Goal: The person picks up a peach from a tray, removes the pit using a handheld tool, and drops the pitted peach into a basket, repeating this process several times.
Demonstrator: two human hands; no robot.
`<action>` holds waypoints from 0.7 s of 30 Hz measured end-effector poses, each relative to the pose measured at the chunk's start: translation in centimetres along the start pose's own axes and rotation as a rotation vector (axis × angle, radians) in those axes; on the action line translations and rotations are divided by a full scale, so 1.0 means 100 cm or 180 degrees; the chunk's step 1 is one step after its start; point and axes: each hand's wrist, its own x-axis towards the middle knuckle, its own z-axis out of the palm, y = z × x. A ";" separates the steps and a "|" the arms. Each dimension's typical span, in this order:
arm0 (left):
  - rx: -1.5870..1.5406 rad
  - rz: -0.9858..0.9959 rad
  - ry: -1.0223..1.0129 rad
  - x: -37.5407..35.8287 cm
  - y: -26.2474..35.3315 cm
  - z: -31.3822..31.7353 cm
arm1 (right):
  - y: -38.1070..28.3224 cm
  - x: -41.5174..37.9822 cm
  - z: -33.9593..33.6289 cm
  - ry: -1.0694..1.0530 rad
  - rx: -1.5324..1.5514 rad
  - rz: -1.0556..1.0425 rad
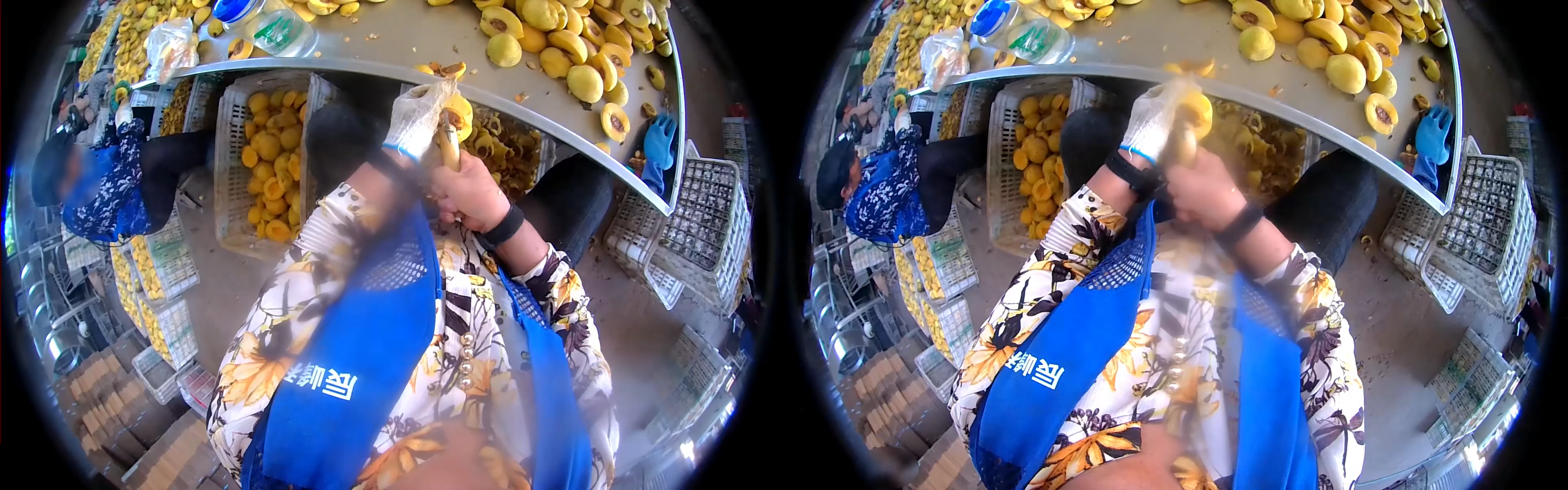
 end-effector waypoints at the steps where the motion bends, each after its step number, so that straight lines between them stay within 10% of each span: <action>1: 0.0092 0.0059 -0.0013 0.003 0.000 0.001 | -0.001 0.001 -0.003 -0.0122 0.0162 0.0063; 14: -0.1441 -0.0790 0.0626 0.010 0.030 -0.003 | 0.008 0.014 -0.032 -0.1846 0.1498 -0.0266; 16: -0.1285 -0.0508 -0.0428 0.011 0.054 -0.062 | 0.010 0.017 -0.042 -0.1749 0.1160 -0.0477; 18: -0.0762 -0.0208 -0.0336 -0.003 0.088 -0.110 | 0.013 0.020 -0.053 -0.1228 0.0425 -0.0638; 21: 0.2856 0.1348 0.1695 -0.003 0.104 -0.149 | 0.032 0.042 -0.064 -0.0214 -0.2084 -0.1403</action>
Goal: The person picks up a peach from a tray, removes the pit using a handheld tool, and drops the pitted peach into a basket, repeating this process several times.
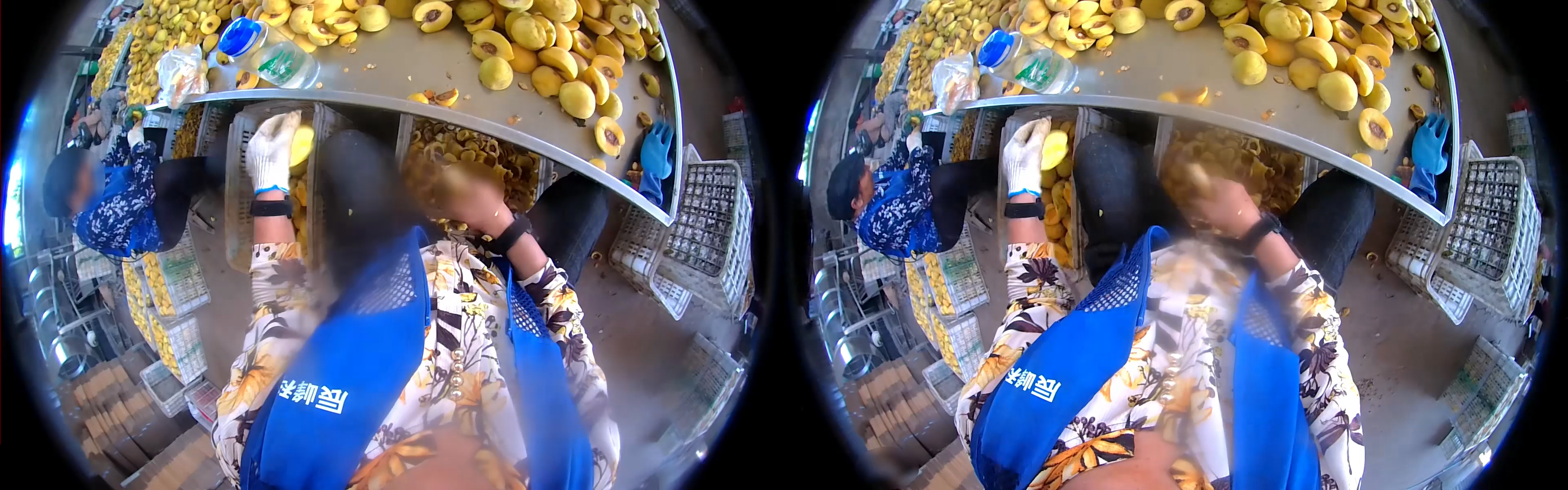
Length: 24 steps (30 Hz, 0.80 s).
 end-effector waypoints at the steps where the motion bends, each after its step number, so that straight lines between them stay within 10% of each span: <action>1: 0.1436 0.0420 0.0072 0.005 0.002 -0.009 | 0.011 -0.003 -0.002 0.0236 -0.0563 0.0220; 9: 0.1313 0.2539 -0.0659 0.027 0.142 0.174 | -0.016 -0.014 -0.006 0.0996 -0.1202 0.0106; 13: 0.1867 0.2195 -0.1985 0.031 0.151 0.279 | -0.014 -0.038 -0.016 0.1445 -0.0833 -0.0007; 20: 0.1459 0.1887 -0.1688 0.019 0.163 0.247 | -0.021 -0.050 -0.049 0.2339 -0.0572 0.0149; 24: 0.0418 0.1634 -0.3277 -0.001 0.163 0.178 | -0.041 -0.024 -0.077 0.2547 -0.0514 -0.0349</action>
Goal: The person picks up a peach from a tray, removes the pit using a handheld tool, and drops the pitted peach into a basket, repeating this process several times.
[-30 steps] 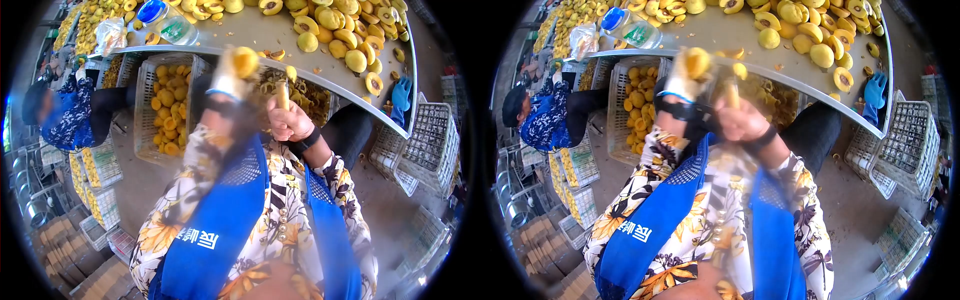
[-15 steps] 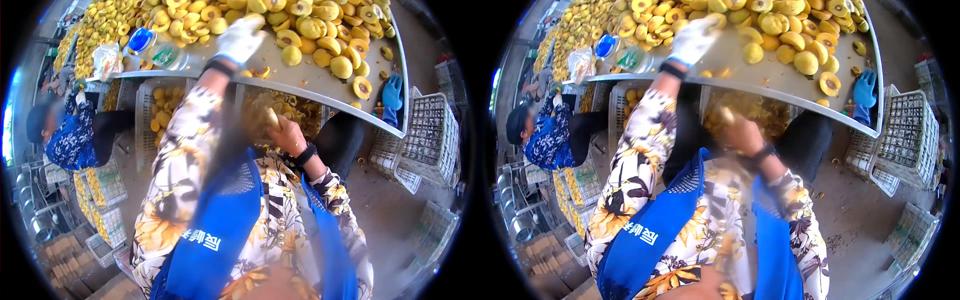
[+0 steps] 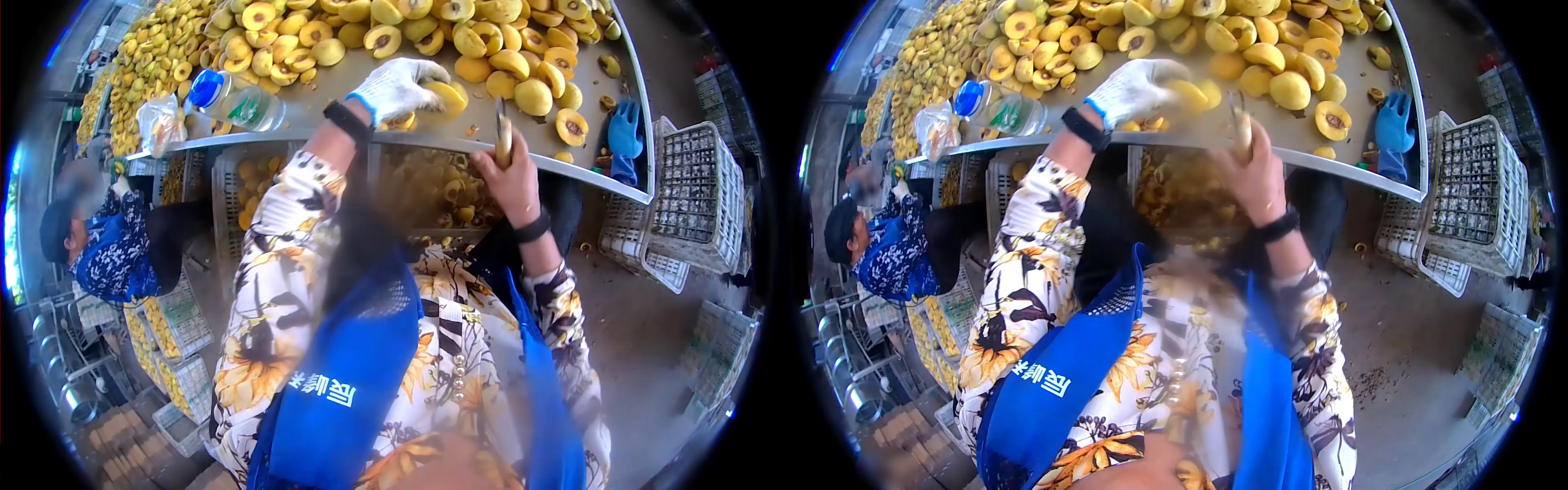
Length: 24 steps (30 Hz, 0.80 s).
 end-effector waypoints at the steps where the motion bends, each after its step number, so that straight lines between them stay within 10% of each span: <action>1: -0.0282 0.0048 -0.0253 -0.011 0.001 0.000 | 0.002 0.010 0.004 -0.0076 0.0170 -0.0235; 7: -0.2299 0.0160 0.0892 -0.079 0.020 0.016 | -0.023 0.014 0.038 -0.0560 0.2488 0.0084; 9: 0.0353 0.1187 0.2069 -0.090 0.009 0.042 | -0.038 0.002 0.047 -0.0595 0.3129 0.0723; 10: -0.1982 0.0413 0.1649 -0.097 0.015 0.058 | -0.035 -0.004 0.062 -0.0300 0.2808 0.0652; 14: -0.3377 -0.0437 0.2068 -0.103 0.016 0.081 | -0.032 -0.024 0.084 -0.0315 0.0782 0.0243; 24: -0.3954 -0.0576 0.2021 -0.098 0.001 0.074 | -0.043 -0.045 0.055 -0.1159 -0.0640 0.0075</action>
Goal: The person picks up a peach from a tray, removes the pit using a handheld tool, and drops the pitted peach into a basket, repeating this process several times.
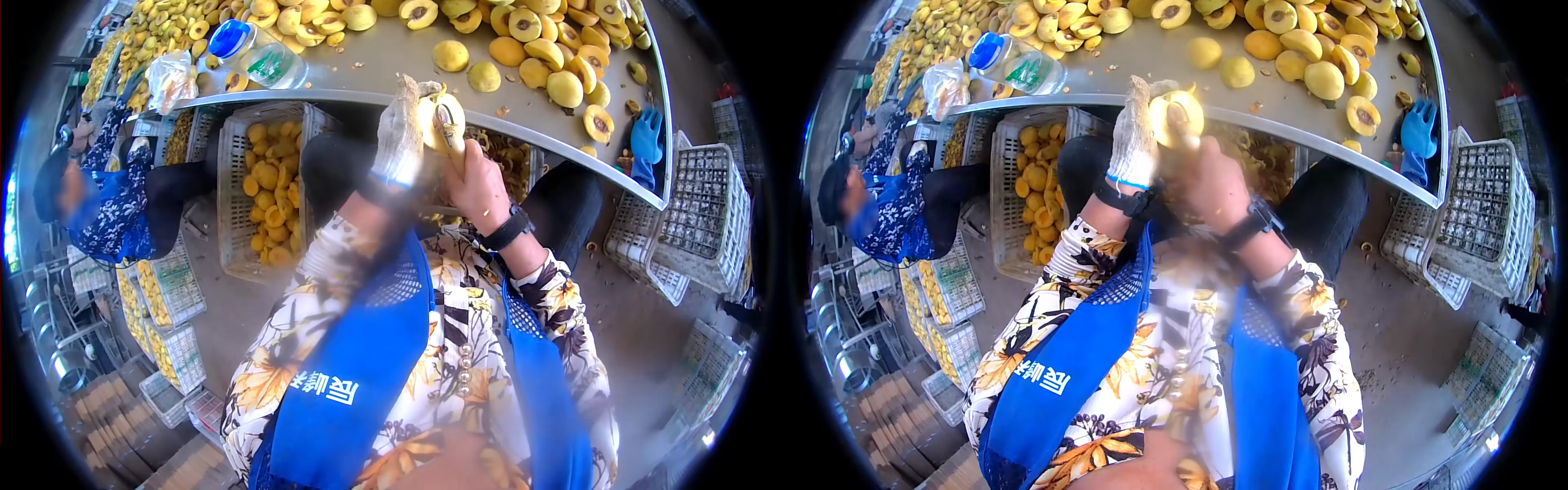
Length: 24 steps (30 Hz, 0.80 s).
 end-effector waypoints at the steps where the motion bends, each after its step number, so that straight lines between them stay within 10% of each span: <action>1: 0.0129 0.0121 -0.0019 0.002 -0.004 -0.001 | 0.001 -0.001 0.000 0.0028 -0.0046 -0.0009; 8: 0.0925 0.1025 -0.0001 -0.003 -0.015 0.004 | 0.011 -0.006 0.010 0.0103 -0.0367 0.0155; 14: 0.1182 0.0339 -0.0314 0.003 -0.001 -0.001 | -0.008 -0.015 -0.012 -0.0328 0.0072 -0.0217; 16: 0.1955 0.1337 -0.1118 0.017 -0.001 -0.012 | -0.006 -0.014 -0.013 -0.0530 0.0014 -0.0289; 24: 0.2576 0.0229 -0.1971 0.028 0.019 -0.022 | -0.006 -0.012 -0.012 -0.0933 -0.0052 -0.0349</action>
